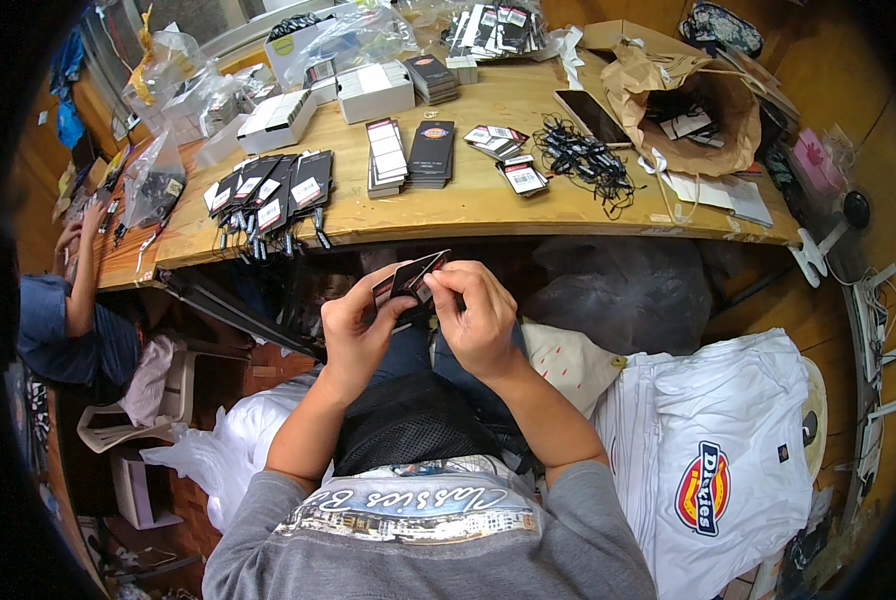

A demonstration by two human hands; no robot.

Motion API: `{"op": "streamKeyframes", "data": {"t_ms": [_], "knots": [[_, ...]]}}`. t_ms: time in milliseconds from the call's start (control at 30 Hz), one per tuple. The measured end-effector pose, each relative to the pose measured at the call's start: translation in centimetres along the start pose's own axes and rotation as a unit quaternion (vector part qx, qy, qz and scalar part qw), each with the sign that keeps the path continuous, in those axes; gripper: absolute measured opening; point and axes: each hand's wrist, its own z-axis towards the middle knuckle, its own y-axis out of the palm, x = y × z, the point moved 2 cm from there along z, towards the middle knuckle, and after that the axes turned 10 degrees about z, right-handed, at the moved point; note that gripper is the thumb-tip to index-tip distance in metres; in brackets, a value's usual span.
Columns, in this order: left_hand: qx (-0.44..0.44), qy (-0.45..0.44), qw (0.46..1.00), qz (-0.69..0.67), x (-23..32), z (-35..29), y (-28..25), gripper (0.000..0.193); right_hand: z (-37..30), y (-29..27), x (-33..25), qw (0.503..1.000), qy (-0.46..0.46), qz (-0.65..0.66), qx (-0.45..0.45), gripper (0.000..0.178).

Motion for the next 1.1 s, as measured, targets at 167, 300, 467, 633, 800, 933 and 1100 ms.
{"op": "streamKeyframes", "data": {"t_ms": [167, 300, 467, 633, 800, 933, 1100], "knots": [[0.013, 0.122, 0.985, 0.120, 0.5, 0.0, 0.0, 0.042, -0.1, 0.2, 0.2, 0.999, 0.039, 0.014, 0.007, 0.012], [-0.050, 0.087, 0.990, 0.096, 0.6, 0.4, -0.4, 0.032, -0.4, 0.2, 1.0, 0.996, 0.075, 0.039, 0.013, 0.011], [-0.005, -0.078, 0.994, -0.075, -0.8, 0.5, -0.4, 0.017, -0.3, 0.3, 0.1, 1.000, 0.008, 0.027, -0.005, 0.012], [0.032, -0.103, 0.986, -0.129, 0.2, -0.1, -0.3, 0.018, 0.0, 0.5, -0.5, 0.999, -0.044, 0.015, -0.010, 0.014], [0.015, -0.010, 0.996, -0.087, 0.5, 0.3, -0.6, 0.021, 0.1, 0.3, -0.6, 0.998, -0.066, 0.001, -0.023, 0.018], [0.009, 0.044, 0.997, -0.060, 0.9, 0.5, -0.8, 0.024, 0.2, 0.1, -0.6, 0.996, -0.085, 0.000, -0.036, 0.019], [-0.004, 0.060, 0.997, -0.047, 1.0, 0.7, -0.8, 0.024, 0.4, -0.1, -0.7, 0.991, -0.115, -0.023, -0.066, 0.018]]}}
